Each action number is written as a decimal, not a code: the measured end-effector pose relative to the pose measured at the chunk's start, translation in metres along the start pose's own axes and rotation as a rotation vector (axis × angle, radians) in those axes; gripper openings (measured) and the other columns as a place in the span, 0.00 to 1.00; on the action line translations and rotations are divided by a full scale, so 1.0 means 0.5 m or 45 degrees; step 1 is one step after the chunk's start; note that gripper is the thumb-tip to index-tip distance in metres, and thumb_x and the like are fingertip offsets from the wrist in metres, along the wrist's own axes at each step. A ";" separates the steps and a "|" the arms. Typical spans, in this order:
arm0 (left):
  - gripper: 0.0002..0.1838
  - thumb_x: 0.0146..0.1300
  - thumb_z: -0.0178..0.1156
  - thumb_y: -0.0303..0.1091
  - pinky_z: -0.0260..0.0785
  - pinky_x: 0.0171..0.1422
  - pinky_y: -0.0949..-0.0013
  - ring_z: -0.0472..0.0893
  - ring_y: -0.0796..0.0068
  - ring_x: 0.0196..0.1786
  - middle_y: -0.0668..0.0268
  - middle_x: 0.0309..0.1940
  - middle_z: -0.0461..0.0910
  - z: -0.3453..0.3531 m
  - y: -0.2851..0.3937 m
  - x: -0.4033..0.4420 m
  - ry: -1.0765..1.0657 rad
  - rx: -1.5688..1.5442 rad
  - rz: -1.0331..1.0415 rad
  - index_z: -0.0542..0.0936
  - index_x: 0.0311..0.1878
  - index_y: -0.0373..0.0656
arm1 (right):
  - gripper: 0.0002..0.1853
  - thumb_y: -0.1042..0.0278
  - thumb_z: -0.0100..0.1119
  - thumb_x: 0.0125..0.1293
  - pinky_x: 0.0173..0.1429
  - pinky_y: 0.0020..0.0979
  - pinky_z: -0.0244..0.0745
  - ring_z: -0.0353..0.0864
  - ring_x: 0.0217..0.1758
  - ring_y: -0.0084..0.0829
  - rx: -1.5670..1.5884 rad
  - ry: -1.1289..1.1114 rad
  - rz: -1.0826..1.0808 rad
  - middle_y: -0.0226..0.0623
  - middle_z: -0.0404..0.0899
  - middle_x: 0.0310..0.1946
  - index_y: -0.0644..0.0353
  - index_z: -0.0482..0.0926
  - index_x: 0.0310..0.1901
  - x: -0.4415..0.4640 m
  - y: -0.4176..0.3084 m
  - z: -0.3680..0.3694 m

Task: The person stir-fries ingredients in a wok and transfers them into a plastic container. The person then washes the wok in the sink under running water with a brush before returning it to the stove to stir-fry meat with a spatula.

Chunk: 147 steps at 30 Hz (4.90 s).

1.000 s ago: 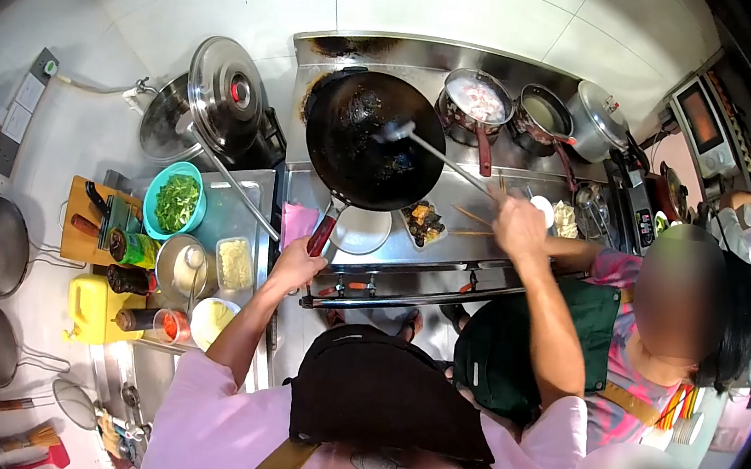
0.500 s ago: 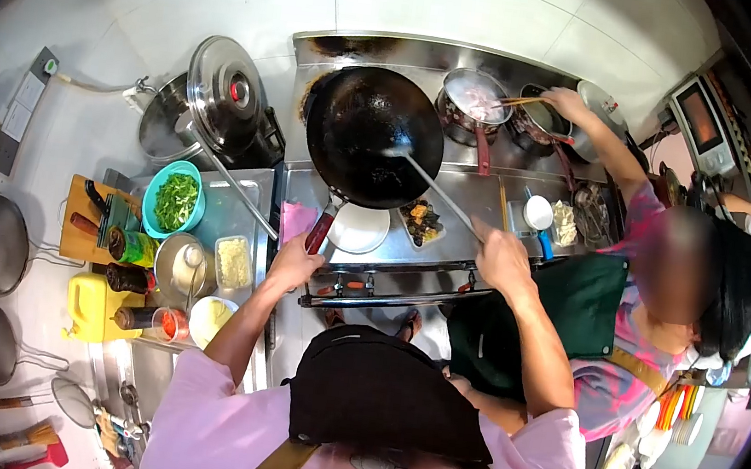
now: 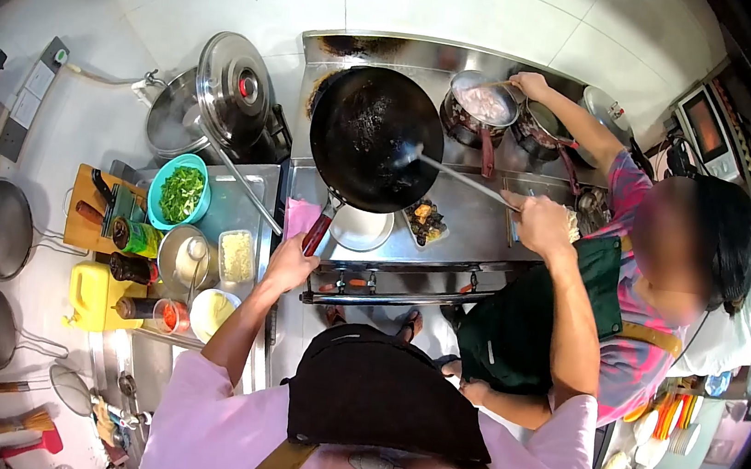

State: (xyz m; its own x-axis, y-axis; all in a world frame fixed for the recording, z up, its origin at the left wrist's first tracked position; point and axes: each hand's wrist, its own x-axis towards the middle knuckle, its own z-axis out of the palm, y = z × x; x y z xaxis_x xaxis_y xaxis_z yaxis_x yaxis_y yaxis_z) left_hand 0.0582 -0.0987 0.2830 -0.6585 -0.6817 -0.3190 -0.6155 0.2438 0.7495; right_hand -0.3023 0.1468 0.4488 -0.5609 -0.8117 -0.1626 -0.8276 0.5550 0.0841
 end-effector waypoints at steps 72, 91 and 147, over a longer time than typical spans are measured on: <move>0.15 0.58 0.64 0.33 0.76 0.48 0.45 0.84 0.42 0.39 0.44 0.32 0.84 0.210 0.020 -0.013 0.353 0.434 -0.106 0.78 0.48 0.40 | 0.26 0.73 0.56 0.58 0.48 0.45 0.81 0.86 0.43 0.48 0.029 -0.077 0.094 0.48 0.86 0.39 0.45 0.82 0.59 -0.138 0.068 0.103; 0.14 0.54 0.62 0.32 0.74 0.46 0.46 0.83 0.39 0.39 0.43 0.30 0.82 0.140 0.000 -0.023 0.476 0.216 -0.145 0.79 0.44 0.38 | 0.24 0.69 0.58 0.66 0.41 0.31 0.75 0.79 0.31 0.25 1.253 -0.266 0.566 0.38 0.81 0.27 0.54 0.78 0.64 -0.202 -0.016 0.395; 0.13 0.55 0.65 0.32 0.73 0.41 0.56 0.82 0.50 0.31 0.50 0.26 0.81 0.102 0.052 -0.024 0.325 -0.145 -0.156 0.78 0.40 0.36 | 0.24 0.72 0.56 0.67 0.41 0.37 0.78 0.85 0.31 0.44 1.221 -0.028 0.510 0.56 0.83 0.31 0.61 0.75 0.65 -0.376 -0.053 0.337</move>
State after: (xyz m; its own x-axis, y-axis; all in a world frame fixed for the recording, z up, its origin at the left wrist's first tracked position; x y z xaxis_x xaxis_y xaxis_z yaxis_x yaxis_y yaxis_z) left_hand 0.0282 -0.0488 0.2765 -0.4435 -0.8560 -0.2656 -0.6215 0.0801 0.7793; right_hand -0.1713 0.3151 0.3116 -0.7823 -0.5379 -0.3140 -0.2101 0.7025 -0.6800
